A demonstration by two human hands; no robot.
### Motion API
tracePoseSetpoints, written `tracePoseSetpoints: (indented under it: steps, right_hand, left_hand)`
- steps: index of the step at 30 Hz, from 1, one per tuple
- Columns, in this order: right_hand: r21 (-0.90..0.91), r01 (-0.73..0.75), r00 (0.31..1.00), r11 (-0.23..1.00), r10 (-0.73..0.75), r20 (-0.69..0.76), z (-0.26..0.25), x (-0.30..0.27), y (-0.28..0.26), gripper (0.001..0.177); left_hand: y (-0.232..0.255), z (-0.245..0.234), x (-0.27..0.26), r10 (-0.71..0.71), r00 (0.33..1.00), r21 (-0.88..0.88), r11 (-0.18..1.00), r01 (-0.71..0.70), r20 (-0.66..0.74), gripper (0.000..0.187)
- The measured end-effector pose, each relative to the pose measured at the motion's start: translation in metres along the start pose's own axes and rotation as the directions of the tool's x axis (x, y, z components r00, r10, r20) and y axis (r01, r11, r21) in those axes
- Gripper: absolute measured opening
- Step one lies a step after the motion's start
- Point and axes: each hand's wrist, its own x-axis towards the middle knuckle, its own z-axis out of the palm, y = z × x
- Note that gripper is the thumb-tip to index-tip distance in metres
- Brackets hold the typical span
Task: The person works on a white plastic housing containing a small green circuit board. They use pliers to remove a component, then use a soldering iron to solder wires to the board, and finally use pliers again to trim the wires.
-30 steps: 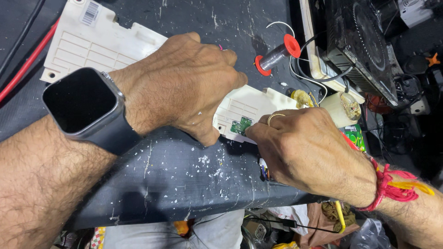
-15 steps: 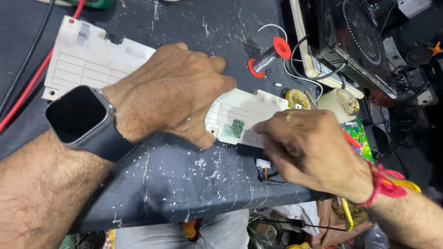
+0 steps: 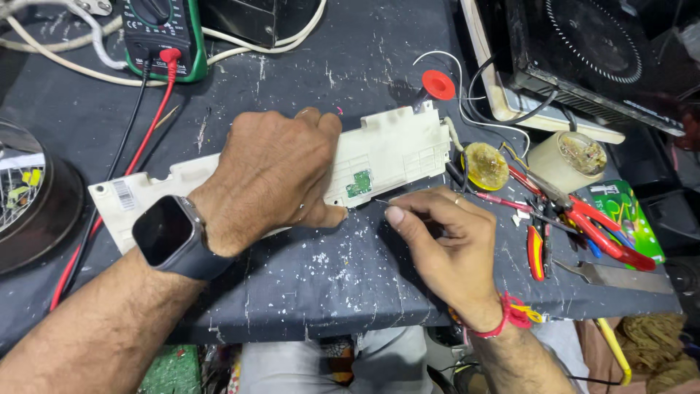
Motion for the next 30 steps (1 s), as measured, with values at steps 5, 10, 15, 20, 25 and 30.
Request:
tracePoseSetpoints:
  steps: [5,10,15,20,25,30]
  right_hand:
    - [-0.010,-0.229,0.973,0.973,0.229,0.024,0.000,0.003,0.001,0.018]
    - [-0.054,-0.079,0.988,0.995,0.085,0.126,-0.003,0.011,0.005,0.015]
    - [-0.097,0.052,0.989,0.994,-0.037,0.141,0.001,0.017,0.005,0.016]
    - [-0.093,-0.064,0.987,0.994,0.077,0.143,0.004,0.018,0.007,0.016]
    - [-0.088,-0.006,0.993,0.996,0.016,0.119,0.006,0.019,0.009,0.016]
    - [-0.061,-0.010,0.994,0.998,0.016,0.111,0.008,0.021,0.007,0.016]
  left_hand:
    - [0.018,-0.011,-0.010,-0.114,0.983,-0.007,0.993,0.116,0.143,0.086]
    - [0.015,-0.024,-0.007,-0.172,0.903,0.040,0.985,0.170,0.393,0.082]
    - [0.011,-0.039,0.019,-0.233,0.728,0.040,0.961,0.272,0.645,0.059]
    - [0.012,-0.039,0.026,-0.283,0.634,-0.070,0.879,0.472,0.720,0.060]
    - [0.003,-0.031,0.025,-0.261,0.650,-0.235,0.785,0.574,0.714,0.061]
    - [0.001,-0.028,0.025,-0.281,0.616,-0.215,0.765,0.607,0.736,0.063]
